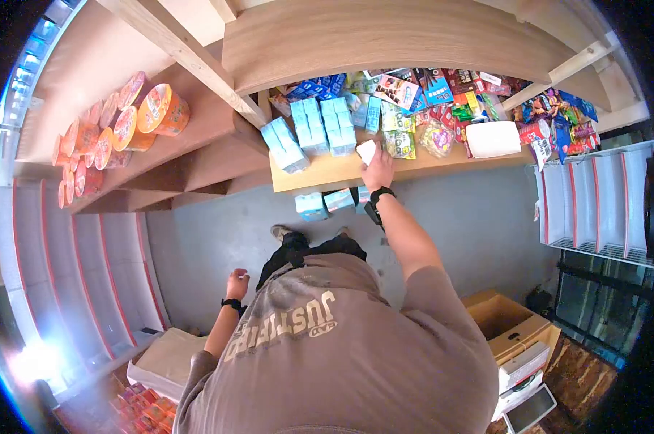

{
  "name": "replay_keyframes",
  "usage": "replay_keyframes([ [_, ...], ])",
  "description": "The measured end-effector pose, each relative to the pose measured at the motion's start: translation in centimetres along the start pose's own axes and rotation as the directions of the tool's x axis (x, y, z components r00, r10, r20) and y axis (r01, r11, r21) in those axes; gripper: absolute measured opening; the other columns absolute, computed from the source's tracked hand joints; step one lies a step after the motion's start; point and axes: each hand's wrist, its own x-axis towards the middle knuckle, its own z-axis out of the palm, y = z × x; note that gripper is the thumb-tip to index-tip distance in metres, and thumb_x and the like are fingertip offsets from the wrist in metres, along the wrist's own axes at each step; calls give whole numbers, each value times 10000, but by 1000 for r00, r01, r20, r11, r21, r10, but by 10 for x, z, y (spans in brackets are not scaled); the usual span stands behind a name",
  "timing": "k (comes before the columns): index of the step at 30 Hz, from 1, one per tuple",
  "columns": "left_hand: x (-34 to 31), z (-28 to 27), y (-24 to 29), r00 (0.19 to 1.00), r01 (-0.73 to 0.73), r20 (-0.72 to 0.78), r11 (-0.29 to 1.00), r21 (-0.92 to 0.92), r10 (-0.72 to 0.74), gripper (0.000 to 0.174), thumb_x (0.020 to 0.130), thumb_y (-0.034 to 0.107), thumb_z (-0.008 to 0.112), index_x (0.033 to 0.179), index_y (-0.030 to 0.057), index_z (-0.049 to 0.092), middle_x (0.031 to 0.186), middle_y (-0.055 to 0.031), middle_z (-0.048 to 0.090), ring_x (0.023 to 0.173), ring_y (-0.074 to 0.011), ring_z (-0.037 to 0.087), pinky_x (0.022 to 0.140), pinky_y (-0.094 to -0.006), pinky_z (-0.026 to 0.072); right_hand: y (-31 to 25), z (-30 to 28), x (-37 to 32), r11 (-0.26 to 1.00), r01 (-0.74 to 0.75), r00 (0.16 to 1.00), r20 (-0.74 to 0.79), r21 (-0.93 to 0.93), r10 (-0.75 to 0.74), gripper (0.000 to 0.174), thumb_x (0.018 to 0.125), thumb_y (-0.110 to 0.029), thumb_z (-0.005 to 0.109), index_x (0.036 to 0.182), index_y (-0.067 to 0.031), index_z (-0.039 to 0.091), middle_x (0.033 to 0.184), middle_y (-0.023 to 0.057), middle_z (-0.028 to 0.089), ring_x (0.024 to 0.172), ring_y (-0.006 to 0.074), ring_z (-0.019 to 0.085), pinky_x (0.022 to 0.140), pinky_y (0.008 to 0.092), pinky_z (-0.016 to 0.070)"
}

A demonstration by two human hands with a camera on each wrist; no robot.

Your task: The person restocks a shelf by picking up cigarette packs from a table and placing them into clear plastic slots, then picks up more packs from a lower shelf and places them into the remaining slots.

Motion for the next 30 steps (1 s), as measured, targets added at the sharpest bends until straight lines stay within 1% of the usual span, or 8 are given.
replay_keyframes([
  [10, 39, -76, 19, 997, -79, 12, 970, 232, 79, 271, 851, 190, 626, 1101, 89, 641, 1146, -168, 626, 992, -325, 649, 892, -430, 523, -3, -19, 6, 999, -37, 997, 62, -34, 39, 802, 714, -204, 807, 1406, -102, 416, 1009, 173, 631, 987, 354, 614, 842, 466, 499],
  [12, 52, -91, 34, 973, -231, 105, 844, 483, 207, 277, 862, 190, 611, 1130, 119, 620, 1190, -156, 606, 1013, -361, 635, 901, -451, 520, 1, -19, 0, 1000, -22, 999, -35, 14, 22, 808, 711, -216, 817, 1405, -75, 429, 977, 160, 645, 951, 377, 623, 838, 485, 495],
  [15, 71, -102, 85, 925, -379, 158, 814, 441, 345, 265, 874, 192, 598, 1133, 134, 609, 1207, -148, 601, 1040, -388, 618, 900, -470, 516, 2, -37, -11, 994, -51, 998, -19, 91, 53, 821, 712, -239, 816, 1406, -63, 413, 1048, 193, 639, 1005, 388, 611, 851, 481, 498],
  [18, 71, -103, 167, 851, -523, 195, 817, 242, 488, 326, 891, 205, 627, 1187, 92, 554, 1199, -156, 606, 1032, -343, 636, 885, -444, 526, 3, -53, -33, 907, -51, 990, -97, 419, 101, 796, 732, -211, 816, 1400, -47, 415, 1117, 190, 647, 1047, 337, 632, 859, 430, 516],
  [20, 59, -97, 228, 798, -576, 239, 817, 35, 553, 434, 900, 221, 662, 1266, 63, 492, 1217, -158, 596, 1037, -296, 638, 876, -419, 533, -5, -65, -51, 455, 7, 998, 19, 891, -53, 857, 757, -184, 818, 1453, -41, 338, 1177, 158, 635, 1077, 271, 630, 884, 380, 518],
  [24, 11, -96, 345, 671, -558, 368, 765, -321, 644, 656, 909, 230, 700, 1433, 73, 339, 1335, -150, 509, 1160, -250, 570, 940, -416, 515, -55, -144, -103, 279, -77, 945, 159, 957, -285, 1029, 796, -172, 801, 1550, -73, 108, 1280, 148, 555, 1101, 237, 598, 942, 388, 496],
  [26, -15, -98, 387, 495, -457, 383, 609, -648, 780, 794, 914, 214, 702, 1512, 100, 192, 1425, -128, 421, 1271, -229, 482, 1039, -417, 454, -74, -166, -117, 236, 96, 921, 4, 967, -390, 1048, 805, -159, 792, 1561, -83, 70, 1315, 155, 530, 1134, 234, 586, 968, 381, 479],
  [30, -61, -101, 426, 448, -368, 323, 501, -783, 834, 851, 911, 171, 702, 1538, 107, 130, 1456, -96, 385, 1321, -196, 427, 1105, -388, 368, -106, -214, -132, 195, 142, 841, -15, 970, -541, 1129, 816, -157, 777, 1563, -97, -66, 1454, 188, 391, 1292, 282, 481, 1051, 401, 410],
])
